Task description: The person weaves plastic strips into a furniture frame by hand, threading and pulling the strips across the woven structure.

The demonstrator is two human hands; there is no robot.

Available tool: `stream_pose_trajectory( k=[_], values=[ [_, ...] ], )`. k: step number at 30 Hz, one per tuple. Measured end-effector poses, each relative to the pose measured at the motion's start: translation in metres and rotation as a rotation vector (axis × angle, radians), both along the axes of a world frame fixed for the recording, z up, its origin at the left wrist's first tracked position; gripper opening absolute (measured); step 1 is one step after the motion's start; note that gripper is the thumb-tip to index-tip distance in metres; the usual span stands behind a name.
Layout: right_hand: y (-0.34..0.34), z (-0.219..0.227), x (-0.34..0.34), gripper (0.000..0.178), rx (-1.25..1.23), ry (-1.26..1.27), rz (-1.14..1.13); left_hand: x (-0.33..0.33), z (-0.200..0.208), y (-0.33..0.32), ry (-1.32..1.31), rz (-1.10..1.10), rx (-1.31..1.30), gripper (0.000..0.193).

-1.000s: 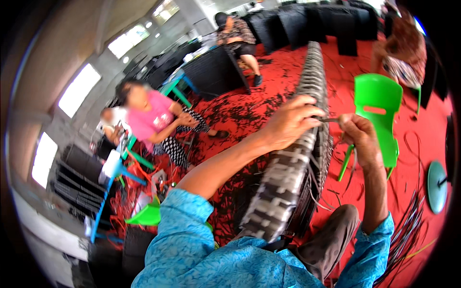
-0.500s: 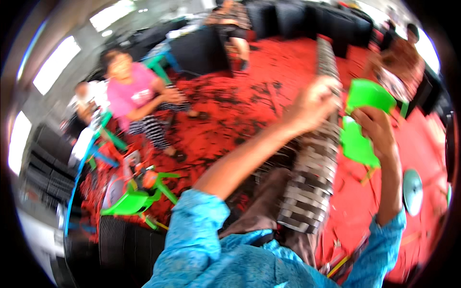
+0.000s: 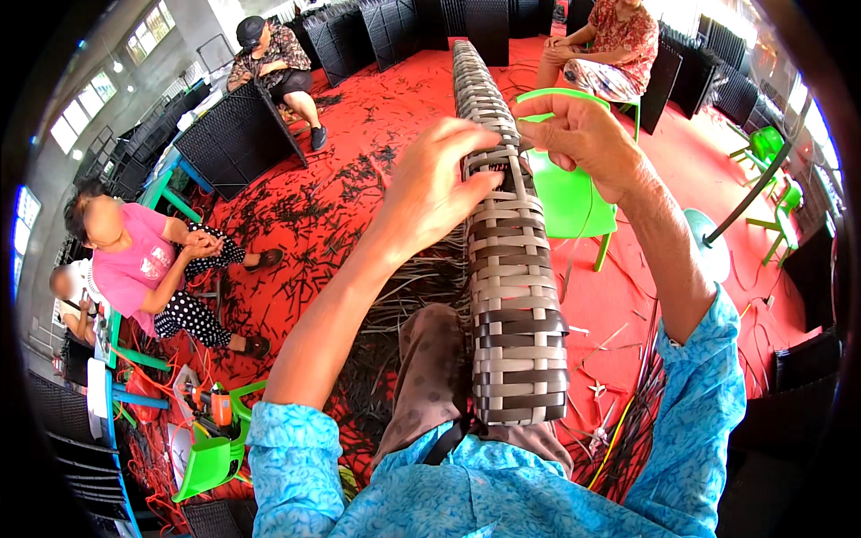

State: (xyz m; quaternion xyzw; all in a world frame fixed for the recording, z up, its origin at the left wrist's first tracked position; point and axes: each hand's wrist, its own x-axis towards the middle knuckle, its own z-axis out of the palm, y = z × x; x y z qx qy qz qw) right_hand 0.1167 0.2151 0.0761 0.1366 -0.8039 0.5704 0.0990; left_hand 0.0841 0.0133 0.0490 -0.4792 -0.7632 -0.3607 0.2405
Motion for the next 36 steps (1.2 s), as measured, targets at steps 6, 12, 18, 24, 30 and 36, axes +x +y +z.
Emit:
stream_pose_trajectory(
  k=[6, 12, 18, 24, 30, 36],
  values=[
    [0.002, 0.019, 0.007, 0.037, 0.192, 0.255, -0.017, -0.013, -0.006, 0.053, -0.253, -0.129, -0.061, 0.028],
    [0.028, -0.013, 0.097, 0.038, 0.605, 0.631, -0.698, -0.01, 0.002, 0.069, -0.409, 0.107, 0.157, 0.028],
    [0.011, -0.087, 0.079, 0.077, -0.795, -0.075, 0.054, 0.022, -0.003, 0.069, -0.137, -0.082, 0.005, 0.025],
    [0.112, -0.116, 0.075, 0.05, -1.399, 0.194, 0.309, 0.018, -0.012, 0.069, -0.052, 0.007, 0.15, 0.022],
    [0.244, -0.235, 0.168, 0.018, -1.556, 0.198, -0.115, -0.005, -0.017, 0.063, -0.417, -0.084, 0.318, 0.014],
    [0.273, -0.389, 0.285, 0.011, -1.589, 0.051, -0.782, -0.011, -0.004, 0.031, -0.768, -0.273, 0.584, 0.011]
  ],
)
